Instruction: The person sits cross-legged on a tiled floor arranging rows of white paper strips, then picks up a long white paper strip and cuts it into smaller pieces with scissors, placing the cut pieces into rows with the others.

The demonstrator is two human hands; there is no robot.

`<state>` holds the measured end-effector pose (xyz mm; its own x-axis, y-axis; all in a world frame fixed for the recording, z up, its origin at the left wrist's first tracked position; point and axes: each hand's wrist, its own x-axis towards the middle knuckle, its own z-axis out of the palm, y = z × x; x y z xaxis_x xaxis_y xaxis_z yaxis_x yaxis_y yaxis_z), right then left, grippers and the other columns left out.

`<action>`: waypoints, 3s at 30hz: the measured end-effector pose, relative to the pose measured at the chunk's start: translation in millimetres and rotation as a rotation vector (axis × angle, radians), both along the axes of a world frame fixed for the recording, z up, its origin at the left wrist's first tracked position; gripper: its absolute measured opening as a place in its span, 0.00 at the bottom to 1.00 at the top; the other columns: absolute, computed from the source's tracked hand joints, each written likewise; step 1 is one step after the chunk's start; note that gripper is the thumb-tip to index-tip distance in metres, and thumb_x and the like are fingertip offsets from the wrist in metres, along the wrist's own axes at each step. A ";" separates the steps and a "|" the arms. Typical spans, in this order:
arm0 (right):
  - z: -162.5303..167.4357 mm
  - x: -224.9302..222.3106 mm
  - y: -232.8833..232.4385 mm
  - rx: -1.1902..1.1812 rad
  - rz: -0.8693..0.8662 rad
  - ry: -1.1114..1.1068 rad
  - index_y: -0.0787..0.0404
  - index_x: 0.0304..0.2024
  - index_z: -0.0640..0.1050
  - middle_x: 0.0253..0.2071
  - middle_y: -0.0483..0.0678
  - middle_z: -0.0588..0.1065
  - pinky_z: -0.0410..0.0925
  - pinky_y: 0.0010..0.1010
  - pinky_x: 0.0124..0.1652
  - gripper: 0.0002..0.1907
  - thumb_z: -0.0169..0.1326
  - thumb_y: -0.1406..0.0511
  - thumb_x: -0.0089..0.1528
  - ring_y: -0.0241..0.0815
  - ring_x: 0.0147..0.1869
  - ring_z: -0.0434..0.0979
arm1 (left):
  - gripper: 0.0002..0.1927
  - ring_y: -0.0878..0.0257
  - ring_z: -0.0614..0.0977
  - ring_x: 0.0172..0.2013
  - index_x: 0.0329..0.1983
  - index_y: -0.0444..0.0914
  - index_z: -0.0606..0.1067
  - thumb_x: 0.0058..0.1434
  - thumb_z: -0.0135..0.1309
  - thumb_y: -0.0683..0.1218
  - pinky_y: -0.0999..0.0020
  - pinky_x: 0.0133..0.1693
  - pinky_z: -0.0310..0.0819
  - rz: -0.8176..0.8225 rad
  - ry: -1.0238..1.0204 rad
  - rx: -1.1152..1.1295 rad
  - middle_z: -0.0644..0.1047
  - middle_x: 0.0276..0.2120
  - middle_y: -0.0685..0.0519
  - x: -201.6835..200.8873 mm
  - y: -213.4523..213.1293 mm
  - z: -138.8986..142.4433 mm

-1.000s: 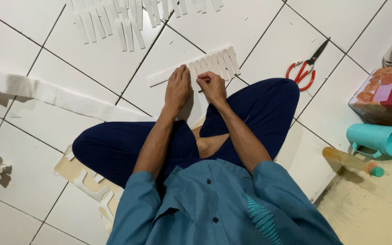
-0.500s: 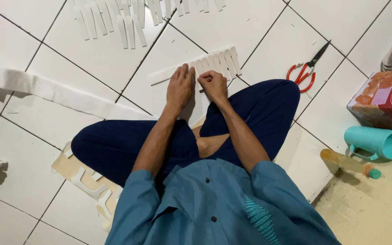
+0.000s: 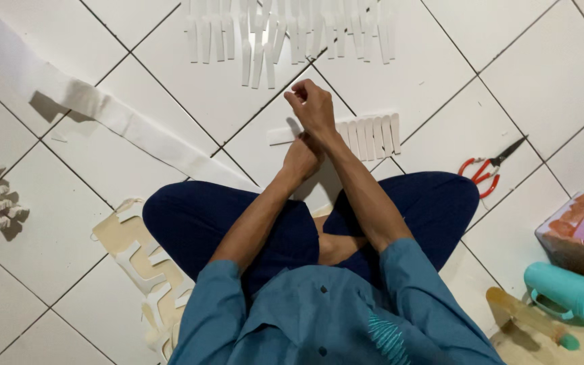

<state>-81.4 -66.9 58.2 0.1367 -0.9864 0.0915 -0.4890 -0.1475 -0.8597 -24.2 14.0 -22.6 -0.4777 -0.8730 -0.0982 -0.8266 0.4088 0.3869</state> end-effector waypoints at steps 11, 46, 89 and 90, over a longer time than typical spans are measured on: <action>-9.1 55.0 -50.3 -0.097 -0.049 0.382 0.71 0.36 0.79 0.34 0.59 0.79 0.72 0.45 0.36 0.17 0.65 0.62 0.54 0.57 0.37 0.79 | 0.16 0.46 0.78 0.50 0.47 0.33 0.79 0.59 0.51 0.45 0.53 0.52 0.71 -0.006 -0.051 -0.121 0.79 0.47 0.39 -0.8 7.1 -13.2; -45.1 -129.4 70.0 0.320 -0.347 -0.368 0.69 0.43 0.80 0.29 0.48 0.79 0.70 0.24 0.31 0.10 0.61 0.68 0.63 0.33 0.30 0.76 | 0.27 0.43 0.71 0.63 0.64 0.27 0.68 0.60 0.50 0.37 0.54 0.64 0.65 0.119 0.302 -0.264 0.69 0.63 0.37 -8.1 -23.1 7.7; -41.9 -109.5 79.9 0.420 -0.327 -0.124 0.66 0.42 0.83 0.33 0.51 0.83 0.79 0.29 0.30 0.13 0.62 0.64 0.59 0.37 0.32 0.84 | 0.18 0.45 0.75 0.61 0.59 0.29 0.71 0.65 0.52 0.37 0.56 0.60 0.72 0.174 0.473 -0.248 0.72 0.62 0.38 0.9 -2.2 11.1; -42.3 -109.4 80.2 0.426 -0.328 -0.146 0.66 0.42 0.83 0.33 0.51 0.83 0.79 0.29 0.30 0.13 0.61 0.64 0.59 0.37 0.32 0.84 | 0.18 0.45 0.75 0.61 0.58 0.29 0.71 0.65 0.52 0.37 0.56 0.59 0.72 0.175 0.470 -0.251 0.72 0.62 0.38 0.6 -1.1 12.5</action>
